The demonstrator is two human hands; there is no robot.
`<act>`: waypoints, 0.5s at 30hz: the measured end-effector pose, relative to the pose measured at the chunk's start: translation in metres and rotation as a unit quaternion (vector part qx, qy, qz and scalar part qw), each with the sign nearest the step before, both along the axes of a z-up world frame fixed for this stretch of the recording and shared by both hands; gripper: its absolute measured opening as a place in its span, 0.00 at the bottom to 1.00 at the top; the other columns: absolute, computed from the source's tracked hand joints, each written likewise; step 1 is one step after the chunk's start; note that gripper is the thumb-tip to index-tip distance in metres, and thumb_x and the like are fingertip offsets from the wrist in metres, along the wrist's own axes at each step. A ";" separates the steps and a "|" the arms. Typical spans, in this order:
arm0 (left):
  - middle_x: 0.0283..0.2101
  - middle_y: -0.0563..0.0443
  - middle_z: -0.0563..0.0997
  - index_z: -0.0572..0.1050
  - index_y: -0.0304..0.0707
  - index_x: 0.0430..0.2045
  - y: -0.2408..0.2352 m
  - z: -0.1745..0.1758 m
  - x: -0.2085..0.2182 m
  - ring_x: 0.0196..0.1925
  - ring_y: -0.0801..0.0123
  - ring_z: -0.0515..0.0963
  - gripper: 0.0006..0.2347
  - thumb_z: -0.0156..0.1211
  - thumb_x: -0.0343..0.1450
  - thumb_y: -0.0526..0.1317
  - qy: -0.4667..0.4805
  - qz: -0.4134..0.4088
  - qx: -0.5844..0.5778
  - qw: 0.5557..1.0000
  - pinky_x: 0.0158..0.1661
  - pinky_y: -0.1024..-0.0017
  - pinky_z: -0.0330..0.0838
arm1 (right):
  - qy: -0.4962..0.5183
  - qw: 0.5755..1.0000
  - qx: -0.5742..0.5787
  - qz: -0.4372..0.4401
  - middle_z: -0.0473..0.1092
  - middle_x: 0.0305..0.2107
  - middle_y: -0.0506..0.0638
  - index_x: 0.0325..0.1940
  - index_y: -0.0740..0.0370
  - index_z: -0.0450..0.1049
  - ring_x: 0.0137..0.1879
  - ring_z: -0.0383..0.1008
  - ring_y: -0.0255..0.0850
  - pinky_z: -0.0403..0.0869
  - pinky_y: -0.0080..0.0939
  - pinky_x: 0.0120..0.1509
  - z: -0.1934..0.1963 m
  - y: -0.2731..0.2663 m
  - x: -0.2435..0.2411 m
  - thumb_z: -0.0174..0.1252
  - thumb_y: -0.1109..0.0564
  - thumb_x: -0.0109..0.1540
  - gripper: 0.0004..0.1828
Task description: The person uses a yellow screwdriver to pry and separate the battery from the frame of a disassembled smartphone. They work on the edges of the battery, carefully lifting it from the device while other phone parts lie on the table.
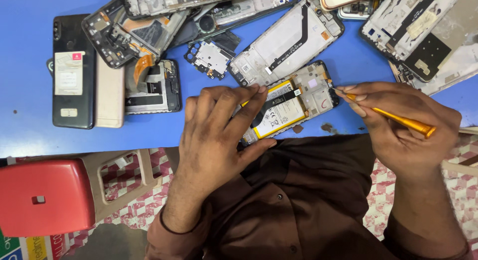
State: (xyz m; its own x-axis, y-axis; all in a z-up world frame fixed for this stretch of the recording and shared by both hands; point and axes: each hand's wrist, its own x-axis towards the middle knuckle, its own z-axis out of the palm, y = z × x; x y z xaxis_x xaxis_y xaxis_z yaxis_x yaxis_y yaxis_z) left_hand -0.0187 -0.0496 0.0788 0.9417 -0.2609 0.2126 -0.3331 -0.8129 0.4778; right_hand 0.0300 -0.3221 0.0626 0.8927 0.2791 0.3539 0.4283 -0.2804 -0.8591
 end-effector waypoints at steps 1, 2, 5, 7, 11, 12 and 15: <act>0.57 0.55 0.75 0.75 0.39 0.59 0.000 0.001 0.000 0.56 0.59 0.72 0.32 0.76 0.61 0.52 0.001 -0.003 0.000 1.000 0.51 0.59 0.63 | -0.004 1.000 -0.005 0.003 0.74 0.42 0.65 0.44 0.75 0.73 0.49 0.81 0.49 0.81 0.42 0.57 0.000 0.000 0.000 0.59 0.73 0.66 0.04; 0.57 0.55 0.75 0.75 0.38 0.59 0.000 0.001 0.000 0.56 0.59 0.72 0.32 0.75 0.61 0.51 0.003 -0.006 0.001 1.000 0.51 0.59 0.63 | -0.017 1.000 -0.013 0.006 0.75 0.42 0.66 0.43 0.75 0.74 0.49 0.81 0.49 0.82 0.42 0.55 0.000 0.000 0.001 0.59 0.74 0.65 0.04; 0.58 0.52 0.75 0.73 0.36 0.60 0.001 0.004 0.000 0.57 0.58 0.72 0.32 0.75 0.61 0.50 0.009 -0.018 -0.003 1.000 0.51 0.58 0.63 | -0.073 0.996 -0.043 0.008 0.75 0.41 0.67 0.39 0.74 0.75 0.47 0.82 0.51 0.83 0.42 0.49 -0.001 0.000 0.002 0.58 0.77 0.60 0.07; 0.58 0.50 0.74 0.73 0.36 0.60 0.000 0.005 -0.001 0.57 0.57 0.72 0.31 0.74 0.63 0.48 0.010 -0.022 -0.021 0.999 0.51 0.59 0.63 | -0.092 0.994 -0.059 0.019 0.75 0.41 0.68 0.39 0.75 0.76 0.48 0.81 0.52 0.83 0.44 0.51 -0.001 0.001 0.002 0.54 0.78 0.58 0.09; 0.58 0.48 0.74 0.72 0.34 0.62 -0.001 0.006 -0.001 0.56 0.55 0.71 0.32 0.74 0.63 0.46 0.021 -0.029 -0.029 0.999 0.50 0.58 0.63 | -0.148 0.983 -0.105 0.017 0.75 0.42 0.69 0.37 0.77 0.76 0.46 0.81 0.53 0.82 0.43 0.49 0.001 0.004 -0.002 0.54 0.78 0.58 0.08; 0.59 0.48 0.74 0.72 0.34 0.62 -0.001 0.007 -0.001 0.56 0.55 0.71 0.32 0.74 0.63 0.46 0.020 -0.030 -0.026 0.999 0.51 0.58 0.63 | -0.165 0.978 -0.127 0.017 0.75 0.42 0.67 0.37 0.75 0.77 0.46 0.81 0.52 0.83 0.44 0.49 0.002 0.005 -0.002 0.56 0.77 0.58 0.07; 0.59 0.48 0.73 0.72 0.33 0.61 -0.001 0.007 0.000 0.56 0.56 0.71 0.31 0.74 0.63 0.46 0.018 -0.033 -0.022 0.999 0.51 0.58 0.63 | -0.210 0.960 -0.182 0.013 0.77 0.43 0.65 0.37 0.71 0.78 0.47 0.82 0.52 0.83 0.44 0.50 0.001 0.007 -0.004 0.62 0.74 0.59 0.06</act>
